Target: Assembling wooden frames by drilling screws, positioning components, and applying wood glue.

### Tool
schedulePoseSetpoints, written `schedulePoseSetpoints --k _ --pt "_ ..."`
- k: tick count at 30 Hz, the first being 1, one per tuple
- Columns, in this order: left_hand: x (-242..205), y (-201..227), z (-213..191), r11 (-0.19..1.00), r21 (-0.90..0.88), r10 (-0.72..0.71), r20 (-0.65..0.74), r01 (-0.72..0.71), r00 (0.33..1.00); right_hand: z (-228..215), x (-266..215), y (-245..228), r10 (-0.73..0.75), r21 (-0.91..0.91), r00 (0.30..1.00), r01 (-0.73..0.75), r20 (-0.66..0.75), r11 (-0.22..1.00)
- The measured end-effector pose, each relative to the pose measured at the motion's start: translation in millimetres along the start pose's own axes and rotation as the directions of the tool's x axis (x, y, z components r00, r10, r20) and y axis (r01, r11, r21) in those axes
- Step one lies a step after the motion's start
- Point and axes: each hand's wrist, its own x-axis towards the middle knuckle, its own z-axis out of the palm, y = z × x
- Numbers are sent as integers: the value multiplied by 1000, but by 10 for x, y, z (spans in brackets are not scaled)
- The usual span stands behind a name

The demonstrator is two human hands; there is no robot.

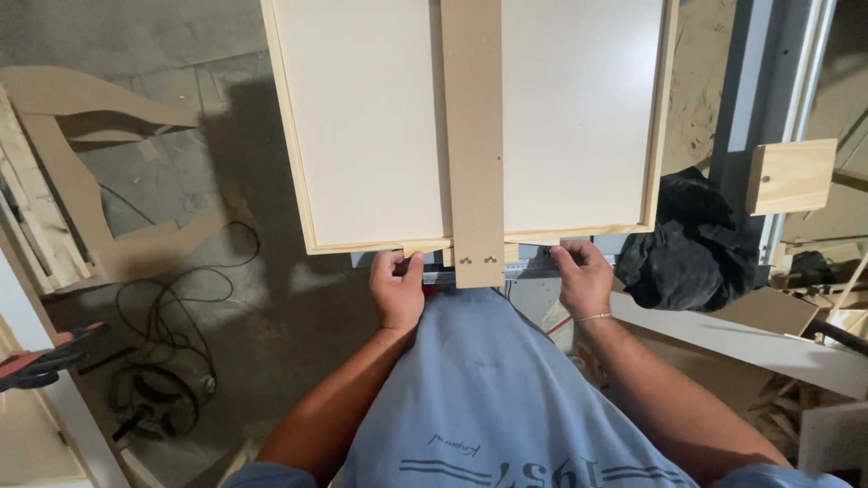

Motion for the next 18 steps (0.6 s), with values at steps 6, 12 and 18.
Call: schedulePoseSetpoints --k 6,12,18 --pt "6 39 5 1000 0 -28 -3 28 1000 -4 -7 -11 -9 -15 1000 9 -4 1000" --pt "-2 -23 16 1000 19 19 2 -19 1000 -11 22 60 -44 -70 999 44 3 997" --pt "-1 -19 5 999 30 21 5 -21 1000 0 -20 22 -94 -41 996 94 0 995"
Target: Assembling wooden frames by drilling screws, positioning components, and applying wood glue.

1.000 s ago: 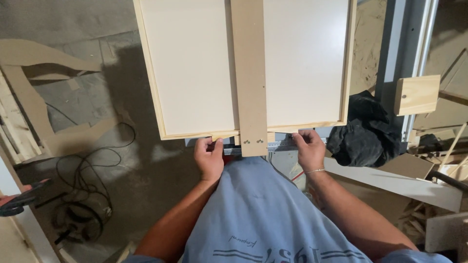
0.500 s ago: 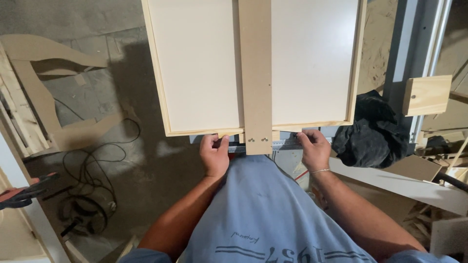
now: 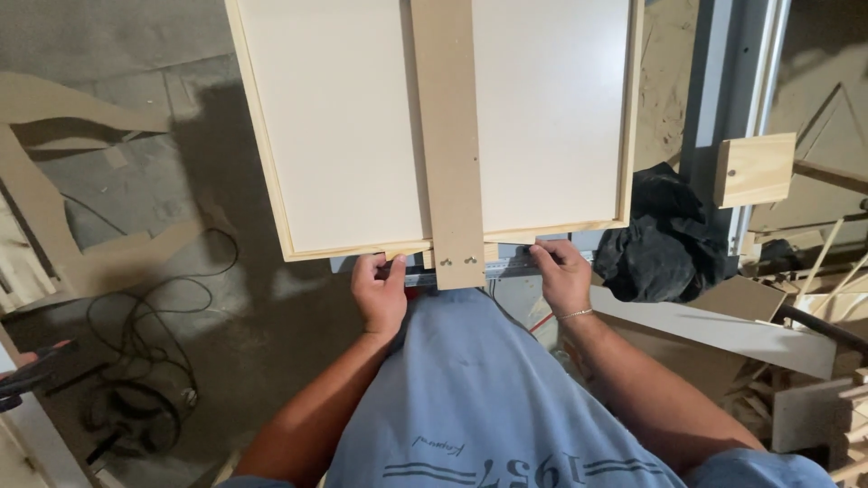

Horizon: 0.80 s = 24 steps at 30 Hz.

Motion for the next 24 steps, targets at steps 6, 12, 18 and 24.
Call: schedulePoseSetpoints --k 6,12,18,24 --pt "20 62 -25 1000 0 -5 14 5 1000 -10 -6 1 -63 9 998 63 16 998" --pt "24 95 -46 1000 2 -8 33 8 999 -49 -13 7 -152 -27 987 154 57 988" --pt "28 84 -57 1000 17 -19 50 18 999 -77 -40 -106 -164 -65 983 169 77 983" --pt "-6 -116 9 997 76 8 -22 -6 1000 -58 -35 15 -163 -128 975 183 152 975"
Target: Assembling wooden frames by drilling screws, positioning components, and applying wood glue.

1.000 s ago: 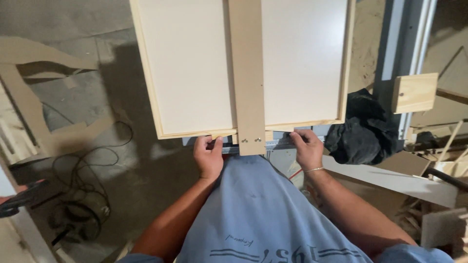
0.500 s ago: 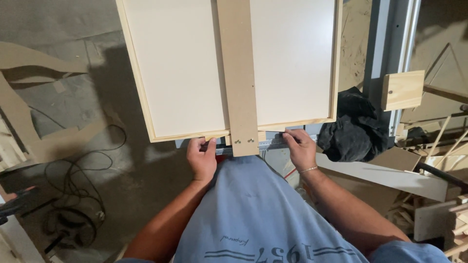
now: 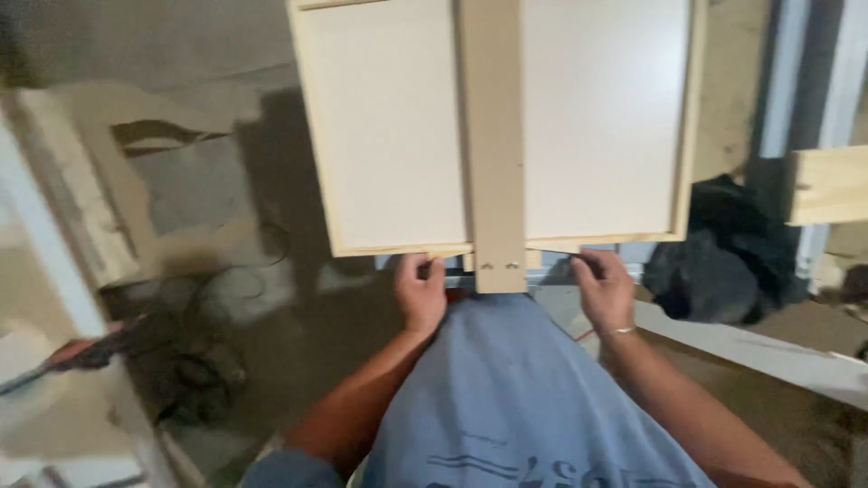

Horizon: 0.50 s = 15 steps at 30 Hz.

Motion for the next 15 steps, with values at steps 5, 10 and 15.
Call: schedulePoseSetpoints --k 5,10,15 --pt "14 24 -34 994 -59 90 35 -88 995 -27 -32 -56 65 -39 998 -65 -18 997" --pt "14 59 -116 993 -94 75 89 -66 993 4 -12 66 -21 -85 999 18 -36 996" --pt "19 62 -237 992 -95 90 126 -78 988 4 -10 -32 34 -88 998 -38 -46 995"
